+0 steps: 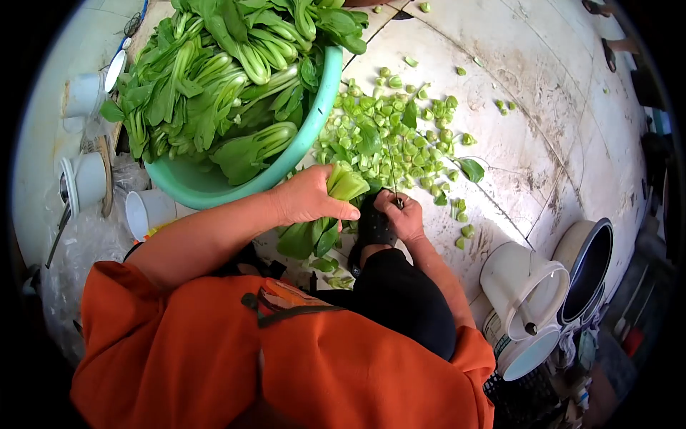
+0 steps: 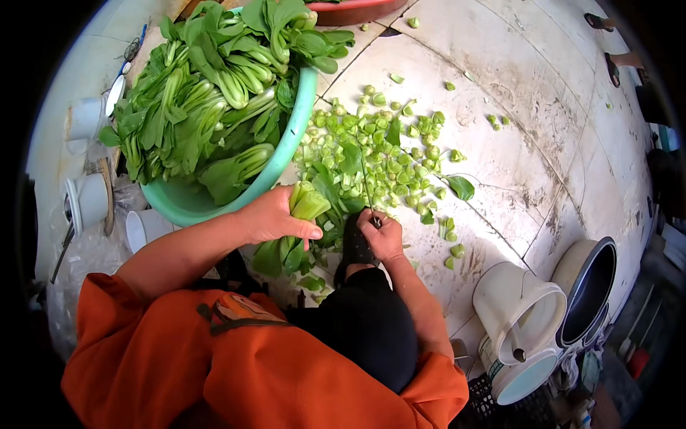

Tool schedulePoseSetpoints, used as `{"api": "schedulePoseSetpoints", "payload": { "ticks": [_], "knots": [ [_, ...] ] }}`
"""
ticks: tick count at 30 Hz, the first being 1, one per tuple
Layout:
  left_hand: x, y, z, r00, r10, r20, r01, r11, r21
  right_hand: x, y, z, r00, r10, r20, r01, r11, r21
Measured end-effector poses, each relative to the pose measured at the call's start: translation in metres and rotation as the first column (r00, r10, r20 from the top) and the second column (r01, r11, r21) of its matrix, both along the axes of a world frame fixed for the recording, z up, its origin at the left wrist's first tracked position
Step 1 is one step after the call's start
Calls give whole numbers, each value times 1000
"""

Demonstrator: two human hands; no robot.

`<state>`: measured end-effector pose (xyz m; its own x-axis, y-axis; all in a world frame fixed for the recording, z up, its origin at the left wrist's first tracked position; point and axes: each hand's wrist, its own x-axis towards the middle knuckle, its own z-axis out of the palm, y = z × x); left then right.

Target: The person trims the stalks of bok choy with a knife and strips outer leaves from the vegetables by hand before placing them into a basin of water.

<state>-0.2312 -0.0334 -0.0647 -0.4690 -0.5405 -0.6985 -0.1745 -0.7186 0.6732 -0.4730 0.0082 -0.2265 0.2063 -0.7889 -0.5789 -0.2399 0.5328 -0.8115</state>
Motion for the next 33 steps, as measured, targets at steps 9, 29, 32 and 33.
{"api": "schedulePoseSetpoints", "payload": {
  "ticks": [9,29,32,33],
  "knots": [
    [29,-21,-12,850,497,-173,-438,851,290,-10,12,-18,949,-33,-314,43,999,25],
    [114,-15,43,962,265,68,-242,940,-242,-22,19,-20,874,60,-482,-92,995,-44],
    [154,52,44,970,142,200,-117,985,-131,-30,24,-17,852,-43,-521,-13,995,-104],
    [167,69,49,959,133,249,-110,988,-105,-36,30,-24,833,-89,-546,29,993,-118]
  ]
}}
